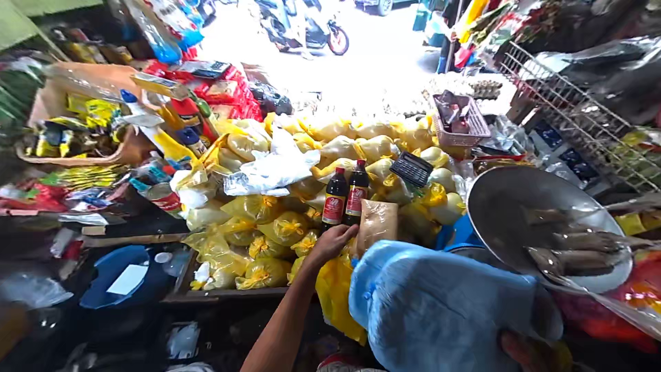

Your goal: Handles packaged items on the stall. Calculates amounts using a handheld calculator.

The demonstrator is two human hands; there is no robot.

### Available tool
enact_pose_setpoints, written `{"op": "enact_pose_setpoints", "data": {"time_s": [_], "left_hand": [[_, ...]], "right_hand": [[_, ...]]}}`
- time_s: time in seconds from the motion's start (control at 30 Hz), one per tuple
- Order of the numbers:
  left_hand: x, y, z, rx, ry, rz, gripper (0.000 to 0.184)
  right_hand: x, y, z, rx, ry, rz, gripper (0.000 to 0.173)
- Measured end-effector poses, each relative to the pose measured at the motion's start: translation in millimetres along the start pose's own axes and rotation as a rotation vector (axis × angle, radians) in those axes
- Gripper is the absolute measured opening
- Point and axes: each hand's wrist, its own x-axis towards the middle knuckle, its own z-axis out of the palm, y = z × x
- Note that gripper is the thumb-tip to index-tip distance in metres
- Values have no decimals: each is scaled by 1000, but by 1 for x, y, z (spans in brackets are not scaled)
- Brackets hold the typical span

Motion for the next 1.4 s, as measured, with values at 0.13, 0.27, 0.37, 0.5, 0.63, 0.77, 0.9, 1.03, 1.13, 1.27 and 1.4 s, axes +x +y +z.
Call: {"op": "enact_pose_setpoints", "data": {"time_s": [0.13,0.27,0.37,0.5,0.63,0.77,0.9,1.03,1.13,1.27,1.4], "left_hand": [[-76,-39,-36,-360,162,91,33],[-107,-108,-40,-391,481,123,29],[-111,-149,-18,-278,635,130,30],[-105,-179,17,-30,800,143,31],[-96,-185,25,163,940,150,31],[-93,-187,28,266,952,129,30],[-90,-187,27,304,955,117,28],[-88,-182,27,307,967,118,28],[-87,-181,27,310,969,136,28],[-86,-180,28,330,983,149,27],[-89,-174,30,329,973,140,27]], "right_hand": [[96,20,74,156,258,17,9],[225,70,81,146,98,-87,27],[326,89,99,93,63,-162,34],[436,120,111,59,47,-137,32],[495,146,110,28,40,12,38],[532,170,90,-140,100,241,45],[560,172,81,-496,203,507,63],[567,166,85,-863,260,462,67],[551,142,91,-1138,207,444,69],[494,111,82,-1278,149,165,60],[364,98,81,-1235,108,-12,48]]}}
